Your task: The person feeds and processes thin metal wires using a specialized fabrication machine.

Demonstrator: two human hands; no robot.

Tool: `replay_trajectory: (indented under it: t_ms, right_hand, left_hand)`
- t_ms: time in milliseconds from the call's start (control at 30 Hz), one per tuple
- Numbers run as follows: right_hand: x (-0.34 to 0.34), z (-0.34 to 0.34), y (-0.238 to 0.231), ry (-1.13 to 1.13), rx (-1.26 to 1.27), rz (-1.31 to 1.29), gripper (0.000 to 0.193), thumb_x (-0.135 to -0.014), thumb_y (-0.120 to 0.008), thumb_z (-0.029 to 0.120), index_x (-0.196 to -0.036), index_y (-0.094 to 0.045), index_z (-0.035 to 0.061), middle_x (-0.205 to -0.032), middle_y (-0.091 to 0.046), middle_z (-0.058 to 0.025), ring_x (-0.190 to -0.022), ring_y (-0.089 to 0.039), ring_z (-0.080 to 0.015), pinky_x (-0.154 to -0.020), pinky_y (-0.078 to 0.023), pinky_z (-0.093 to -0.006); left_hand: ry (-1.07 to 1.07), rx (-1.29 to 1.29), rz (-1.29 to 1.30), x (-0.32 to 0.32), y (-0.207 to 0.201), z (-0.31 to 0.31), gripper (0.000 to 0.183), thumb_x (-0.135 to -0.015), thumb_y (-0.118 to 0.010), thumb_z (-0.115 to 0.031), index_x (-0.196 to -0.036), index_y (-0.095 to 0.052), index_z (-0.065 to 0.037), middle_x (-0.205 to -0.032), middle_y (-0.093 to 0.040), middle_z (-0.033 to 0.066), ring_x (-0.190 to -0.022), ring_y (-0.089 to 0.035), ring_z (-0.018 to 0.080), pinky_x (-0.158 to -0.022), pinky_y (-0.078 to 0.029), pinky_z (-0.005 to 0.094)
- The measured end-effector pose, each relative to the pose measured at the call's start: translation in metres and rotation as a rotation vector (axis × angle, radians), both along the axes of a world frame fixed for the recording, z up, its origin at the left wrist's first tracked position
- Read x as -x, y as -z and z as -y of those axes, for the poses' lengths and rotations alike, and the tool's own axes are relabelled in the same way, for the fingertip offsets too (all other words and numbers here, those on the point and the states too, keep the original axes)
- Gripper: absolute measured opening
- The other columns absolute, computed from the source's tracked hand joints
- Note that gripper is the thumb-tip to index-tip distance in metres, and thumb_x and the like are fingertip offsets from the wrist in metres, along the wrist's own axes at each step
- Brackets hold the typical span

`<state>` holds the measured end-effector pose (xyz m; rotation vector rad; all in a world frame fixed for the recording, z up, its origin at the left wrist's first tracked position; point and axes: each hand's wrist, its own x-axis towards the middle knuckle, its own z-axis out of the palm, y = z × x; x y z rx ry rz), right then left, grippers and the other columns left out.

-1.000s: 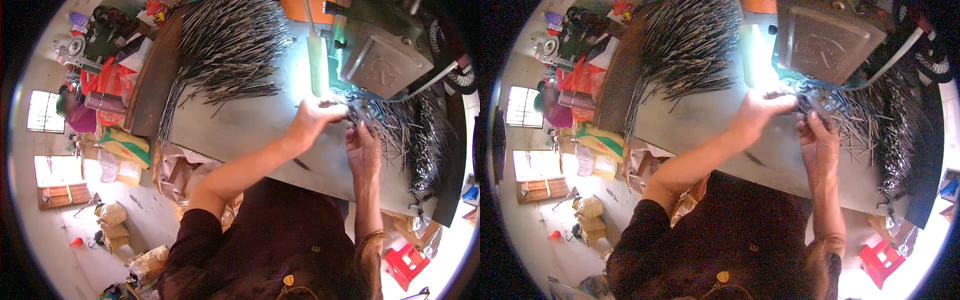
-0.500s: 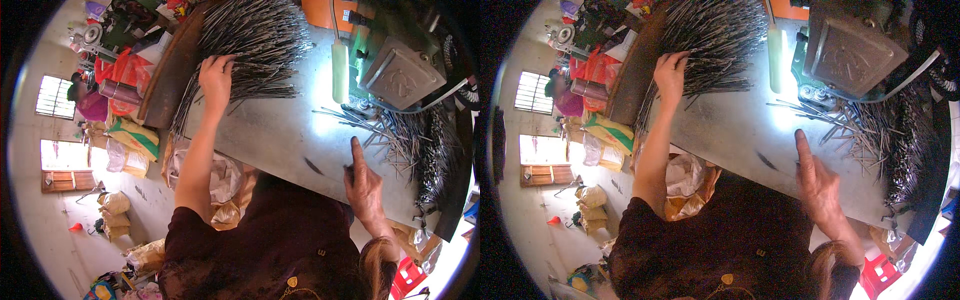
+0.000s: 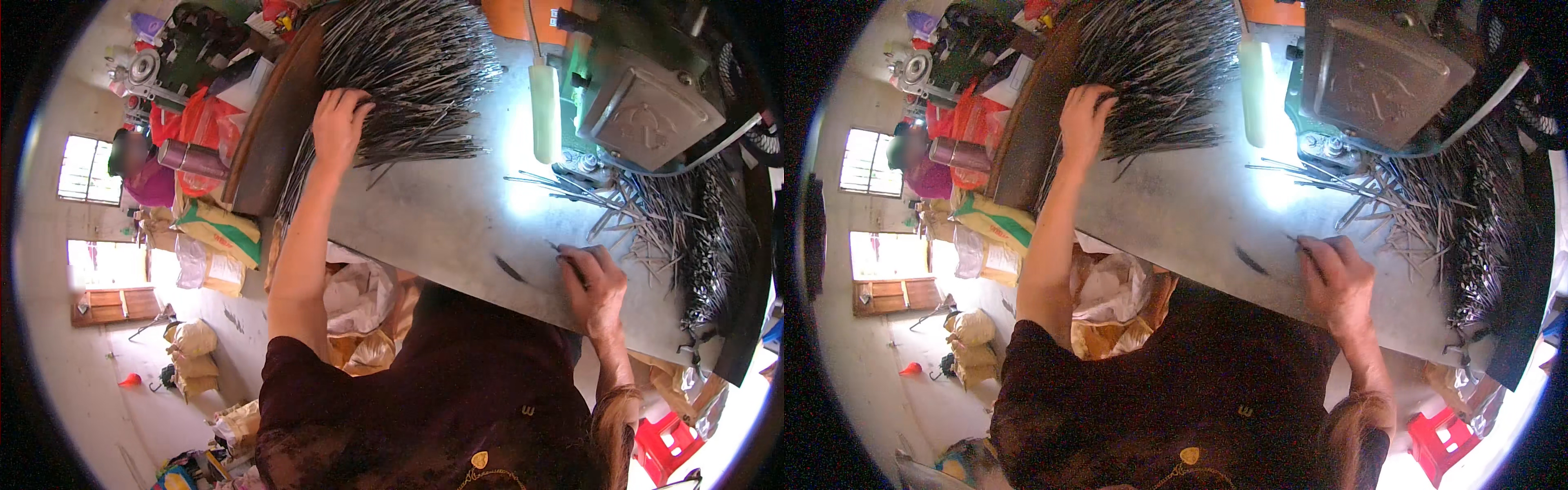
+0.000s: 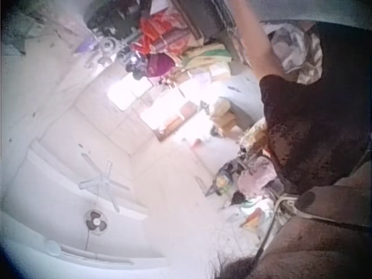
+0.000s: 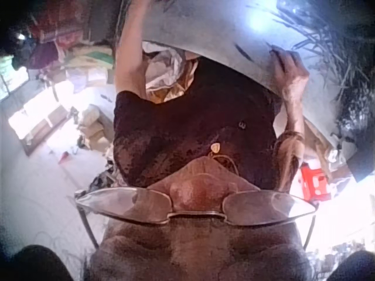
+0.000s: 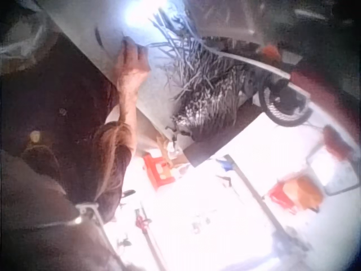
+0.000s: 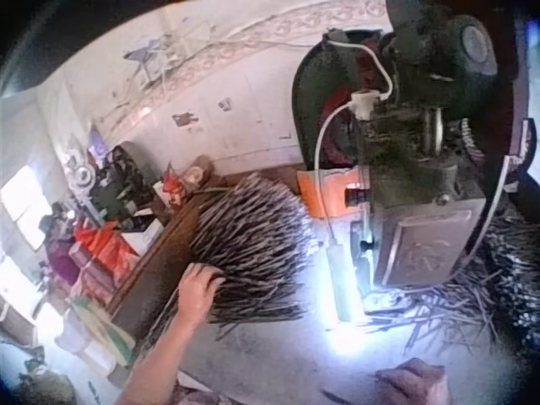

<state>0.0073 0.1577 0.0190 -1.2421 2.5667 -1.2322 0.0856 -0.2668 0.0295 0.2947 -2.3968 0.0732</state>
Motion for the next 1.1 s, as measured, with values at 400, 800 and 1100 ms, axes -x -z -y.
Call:
replay_trajectory:
  t_ms: [400,800,1100]
  right_hand:
    - [0.052,0.012,-0.007,0.246,0.366,0.989,0.021,-0.087,-0.061,0.024,-0.09,-0.06,0.0034,-0.064,-0.055,-0.0027,-0.046,-0.049,-0.0097,-0.041,-0.036,-0.0223]
    - [0.069,0.034,-0.002,0.213,0.547,1.025,0.018,-0.086,-0.062,0.021,-0.087,-0.059,0.0035,-0.065,-0.061,-0.0064,-0.047,-0.055,-0.0118,-0.042,-0.038,-0.0233]
    - [0.069,0.038,-0.001,0.221,0.562,0.984,0.018,-0.086,-0.061,0.02,-0.087,-0.06,0.0019,-0.065,-0.061,-0.006,-0.046,-0.055,-0.0115,-0.041,-0.038,-0.023]
  left_hand:
    - [0.545,-0.931,0.177,0.049,-0.02,-0.19,0.023,-0.085,-0.064,-0.013,-0.106,-0.064,-0.004,-0.084,-0.062,0.0036,-0.069,-0.054,0.0125,-0.06,-0.044,0.0248]
    - [0.432,-1.809,-0.067,0.095,0.02,-0.257,0.026,-0.086,-0.062,-0.011,-0.108,-0.062,0.003,-0.082,-0.062,0.0036,-0.071,-0.055,0.01,-0.059,-0.044,0.0242]
    - [0.524,-1.834,0.02,0.093,0.025,-0.251,0.027,-0.088,-0.059,-0.009,-0.111,-0.059,0.004,-0.082,-0.063,0.0058,-0.065,-0.057,0.0105,-0.057,-0.045,0.0221]
